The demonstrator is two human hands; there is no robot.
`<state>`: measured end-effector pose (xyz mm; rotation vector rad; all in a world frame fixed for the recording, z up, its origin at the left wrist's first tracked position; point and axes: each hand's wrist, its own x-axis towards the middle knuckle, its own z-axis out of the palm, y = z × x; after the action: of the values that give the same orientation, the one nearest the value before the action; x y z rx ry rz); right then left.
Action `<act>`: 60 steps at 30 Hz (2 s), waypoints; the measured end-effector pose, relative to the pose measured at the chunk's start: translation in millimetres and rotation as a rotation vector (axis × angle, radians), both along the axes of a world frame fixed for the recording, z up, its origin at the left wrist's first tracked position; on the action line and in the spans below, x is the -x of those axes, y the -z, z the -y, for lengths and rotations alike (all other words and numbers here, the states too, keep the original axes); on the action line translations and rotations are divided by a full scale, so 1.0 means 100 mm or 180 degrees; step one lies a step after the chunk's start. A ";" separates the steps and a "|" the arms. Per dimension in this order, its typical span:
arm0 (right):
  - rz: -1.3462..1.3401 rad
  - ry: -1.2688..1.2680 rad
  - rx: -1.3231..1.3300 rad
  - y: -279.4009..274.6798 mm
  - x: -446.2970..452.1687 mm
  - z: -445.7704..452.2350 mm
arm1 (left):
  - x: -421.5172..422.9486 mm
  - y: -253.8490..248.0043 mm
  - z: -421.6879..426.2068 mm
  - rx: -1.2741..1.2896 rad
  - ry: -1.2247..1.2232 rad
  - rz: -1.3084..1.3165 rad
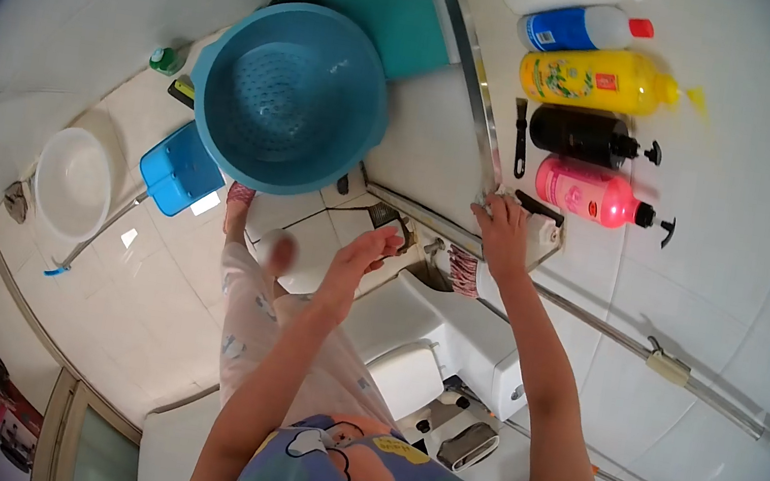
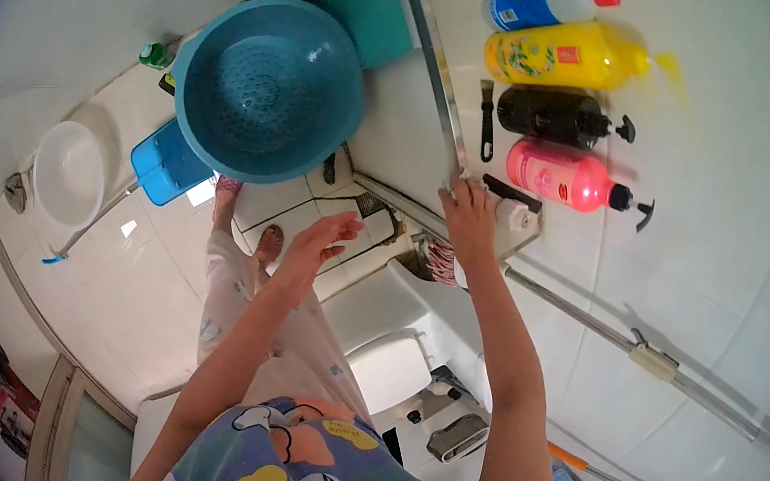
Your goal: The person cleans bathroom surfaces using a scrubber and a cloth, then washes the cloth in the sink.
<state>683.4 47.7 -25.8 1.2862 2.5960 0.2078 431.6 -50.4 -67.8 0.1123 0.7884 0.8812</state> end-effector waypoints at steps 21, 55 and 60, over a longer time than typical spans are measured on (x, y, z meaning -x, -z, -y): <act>-0.2846 0.3271 -0.0902 0.02 -0.54 1.10 | -1.21 -0.28 -0.67 -0.3942 0.0583 -0.3973; -0.2980 0.2880 -0.0958 0.03 -0.82 0.59 | -2.08 -0.46 -1.28 -0.4983 0.0855 -0.3896; -0.3796 0.3539 -0.1827 0.09 -1.10 0.23 | -2.06 -0.51 -1.30 -0.4958 0.1155 -0.3867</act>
<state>793.2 24.7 -34.3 3.6527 1.8811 -0.0848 637.7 79.7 -17.0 2.2457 0.9167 0.8365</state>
